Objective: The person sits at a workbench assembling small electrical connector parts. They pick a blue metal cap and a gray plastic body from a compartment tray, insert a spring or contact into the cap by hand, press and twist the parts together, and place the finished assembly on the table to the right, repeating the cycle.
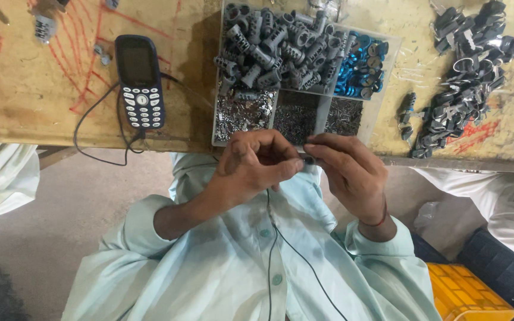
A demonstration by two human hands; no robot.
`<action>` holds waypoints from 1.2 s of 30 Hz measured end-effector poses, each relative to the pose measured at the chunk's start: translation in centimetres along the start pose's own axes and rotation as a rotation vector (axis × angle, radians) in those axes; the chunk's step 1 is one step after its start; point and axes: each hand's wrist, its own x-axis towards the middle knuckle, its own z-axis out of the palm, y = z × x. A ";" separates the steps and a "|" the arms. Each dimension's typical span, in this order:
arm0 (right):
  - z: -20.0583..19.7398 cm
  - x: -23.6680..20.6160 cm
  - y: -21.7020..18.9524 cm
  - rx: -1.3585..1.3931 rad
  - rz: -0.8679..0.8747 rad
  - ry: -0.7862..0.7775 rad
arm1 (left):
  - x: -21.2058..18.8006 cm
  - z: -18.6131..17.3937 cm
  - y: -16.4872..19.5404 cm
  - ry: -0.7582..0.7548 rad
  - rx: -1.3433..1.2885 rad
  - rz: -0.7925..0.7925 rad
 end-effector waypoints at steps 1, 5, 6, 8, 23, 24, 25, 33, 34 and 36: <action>0.0 0.0 0.1 -0.017 -0.030 -0.011 | 0.1 0.1 -0.1 0.001 0.013 -0.007; -0.3 -0.1 0.3 -0.073 -0.100 0.009 | 0.2 0.2 -0.1 0.001 0.058 0.002; -0.4 -0.1 0.3 -0.091 -0.108 0.016 | 0.3 0.2 -0.1 -0.004 0.065 0.009; -0.6 0.0 0.3 -0.115 -0.111 0.012 | 0.2 0.4 0.0 0.021 0.006 0.016; -2.7 5.0 6.3 -0.461 0.280 0.141 | 0.9 0.3 0.1 0.032 0.335 0.585; -2.6 4.6 7.1 -0.443 0.272 0.136 | 0.7 0.4 -0.1 -0.006 0.329 0.596; -2.6 4.8 7.7 -0.427 0.255 0.139 | 0.7 0.4 0.1 -0.039 0.354 0.590; -5.0 3.9 7.0 0.794 0.651 0.244 | 2.9 0.4 -0.7 -0.062 0.500 0.751; -4.7 2.8 6.2 0.860 0.658 0.223 | 3.0 0.5 -0.8 -0.062 0.606 0.789; -4.4 1.4 4.7 0.871 0.607 0.096 | 3.2 0.6 -0.8 -0.055 0.828 0.870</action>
